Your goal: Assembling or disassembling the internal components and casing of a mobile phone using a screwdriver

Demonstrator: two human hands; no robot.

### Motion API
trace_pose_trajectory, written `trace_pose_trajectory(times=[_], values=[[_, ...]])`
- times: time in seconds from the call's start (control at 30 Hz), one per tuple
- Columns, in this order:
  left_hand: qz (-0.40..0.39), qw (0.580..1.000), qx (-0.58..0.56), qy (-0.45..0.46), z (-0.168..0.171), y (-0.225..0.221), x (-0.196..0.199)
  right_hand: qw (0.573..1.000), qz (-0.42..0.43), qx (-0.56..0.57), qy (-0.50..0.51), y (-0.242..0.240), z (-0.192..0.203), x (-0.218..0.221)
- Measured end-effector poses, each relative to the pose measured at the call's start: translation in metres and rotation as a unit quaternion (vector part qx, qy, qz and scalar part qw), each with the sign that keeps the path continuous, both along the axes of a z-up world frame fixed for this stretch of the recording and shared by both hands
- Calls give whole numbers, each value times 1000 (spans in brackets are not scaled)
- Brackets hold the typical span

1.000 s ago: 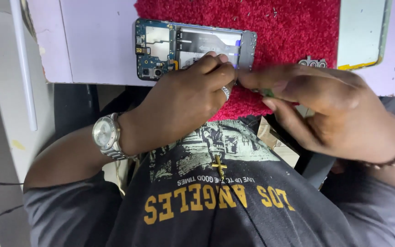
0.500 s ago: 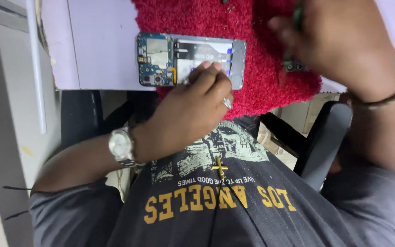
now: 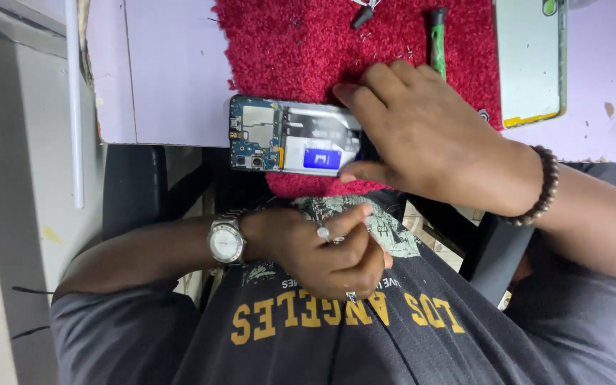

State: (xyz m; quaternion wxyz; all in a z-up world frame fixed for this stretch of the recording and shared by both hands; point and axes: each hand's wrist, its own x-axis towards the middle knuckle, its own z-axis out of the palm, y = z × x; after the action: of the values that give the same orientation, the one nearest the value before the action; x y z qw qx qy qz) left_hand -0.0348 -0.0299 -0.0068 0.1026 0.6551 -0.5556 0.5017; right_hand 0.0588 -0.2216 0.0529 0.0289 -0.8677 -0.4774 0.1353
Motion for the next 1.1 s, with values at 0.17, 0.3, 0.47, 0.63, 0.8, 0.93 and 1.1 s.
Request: trace_pose_trajectory(times=[0.17, 0.3, 0.47, 0.63, 0.8, 0.93, 1.1], values=[[-29, 997, 73, 22, -5, -2, -4, 983, -17, -66, 171, 17, 16, 16], [45, 991, 118, 47, -9, -7, -8, 948, -90, -36, 304, 9, 25, 28], [208, 948, 217, 103, 1, -8, -7, 926, -148, 193, 288, -43, 26, 9], [226, 906, 199, 298, 22, 0, -13, 614, -390, 606, 323, -99, 6, -25], [113, 847, 74, 513, 22, 2, -5, 564, -324, 654, 386, -99, -12, -53], [-96, 546, -220, 802, 48, 13, 2, 606, -287, 576, 467, -60, -13, -86], [-19, 483, -230, 844, 66, 26, 25, 699, -313, 469, 440, -28, -29, -90]])
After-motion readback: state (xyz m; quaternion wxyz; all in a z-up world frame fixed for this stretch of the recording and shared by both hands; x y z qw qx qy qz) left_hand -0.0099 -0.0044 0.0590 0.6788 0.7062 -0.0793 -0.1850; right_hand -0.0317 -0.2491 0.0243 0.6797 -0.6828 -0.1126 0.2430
